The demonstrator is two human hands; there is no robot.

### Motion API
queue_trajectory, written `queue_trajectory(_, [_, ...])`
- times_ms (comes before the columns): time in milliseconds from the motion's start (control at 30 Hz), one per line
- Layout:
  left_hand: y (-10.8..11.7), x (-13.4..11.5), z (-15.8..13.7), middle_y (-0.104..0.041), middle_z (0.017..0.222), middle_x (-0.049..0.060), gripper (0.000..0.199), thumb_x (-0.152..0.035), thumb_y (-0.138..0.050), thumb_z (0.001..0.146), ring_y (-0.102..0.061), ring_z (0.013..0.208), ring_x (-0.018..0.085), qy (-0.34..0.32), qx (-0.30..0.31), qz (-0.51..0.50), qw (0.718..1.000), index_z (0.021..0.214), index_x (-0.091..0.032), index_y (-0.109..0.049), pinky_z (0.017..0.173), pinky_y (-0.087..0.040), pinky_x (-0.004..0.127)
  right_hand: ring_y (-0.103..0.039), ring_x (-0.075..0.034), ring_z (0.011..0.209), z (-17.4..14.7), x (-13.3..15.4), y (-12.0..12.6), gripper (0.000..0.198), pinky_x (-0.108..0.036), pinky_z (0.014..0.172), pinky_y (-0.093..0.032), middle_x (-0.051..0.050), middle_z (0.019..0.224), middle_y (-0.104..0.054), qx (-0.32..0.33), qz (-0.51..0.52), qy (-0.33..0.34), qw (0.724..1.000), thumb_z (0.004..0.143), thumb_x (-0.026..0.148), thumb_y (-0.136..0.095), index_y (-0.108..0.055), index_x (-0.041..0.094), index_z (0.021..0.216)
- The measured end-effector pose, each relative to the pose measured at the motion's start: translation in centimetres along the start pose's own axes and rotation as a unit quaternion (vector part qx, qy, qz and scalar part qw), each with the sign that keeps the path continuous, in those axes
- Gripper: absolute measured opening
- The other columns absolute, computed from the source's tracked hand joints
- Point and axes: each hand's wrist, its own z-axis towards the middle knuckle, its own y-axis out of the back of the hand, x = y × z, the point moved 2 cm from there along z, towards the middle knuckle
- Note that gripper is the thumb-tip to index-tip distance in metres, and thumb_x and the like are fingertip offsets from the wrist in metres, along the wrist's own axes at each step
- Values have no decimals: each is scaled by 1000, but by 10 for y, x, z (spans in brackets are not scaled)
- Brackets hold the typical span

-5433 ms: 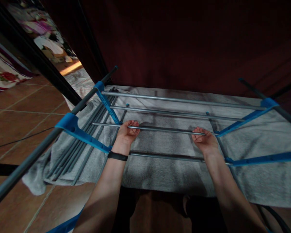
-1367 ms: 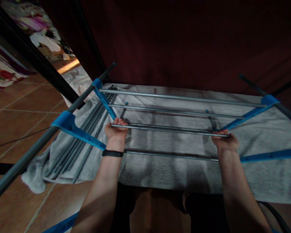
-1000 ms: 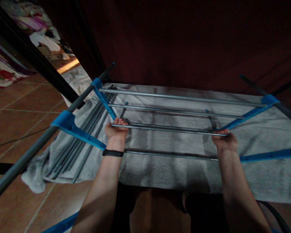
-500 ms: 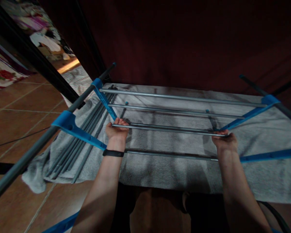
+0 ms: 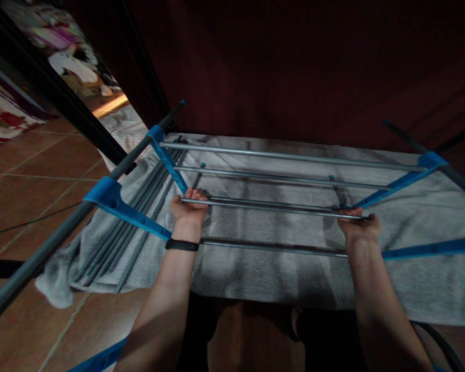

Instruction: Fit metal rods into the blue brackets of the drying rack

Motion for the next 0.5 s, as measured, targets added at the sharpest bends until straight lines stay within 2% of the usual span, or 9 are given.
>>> queue_trajectory(300, [-1, 3, -1, -51, 61, 2, 40, -36, -21, 96, -49, 47, 15, 13, -15, 12, 1000, 81, -16, -53, 45, -38, 25, -36, -9, 41, 0, 2, -1, 48, -21, 38, -30, 6, 55, -33, 18, 1, 36, 999, 95, 51, -8, -33, 22, 66])
queue_trajectory(400, [-1, 6, -1, -53, 62, 3, 38, -35, -22, 95, -50, 48, 15, 20, -18, 23, 999, 82, -15, -53, 46, -40, 26, -36, -8, 41, -1, 3, 0, 45, -21, 38, -31, 6, 55, -34, 19, -7, 46, 999, 94, 47, -10, -34, 21, 66])
queue_trajectory(500, [-1, 8, -1, -53, 62, 3, 37, -35, -24, 95, -51, 49, 15, 20, -17, 28, 999, 81, -15, -53, 46, -41, 27, -38, -7, 41, -1, 0, -1, 33, -20, 40, -34, 6, 54, -37, 27, -27, 38, 999, 93, 34, -21, -36, 20, 67])
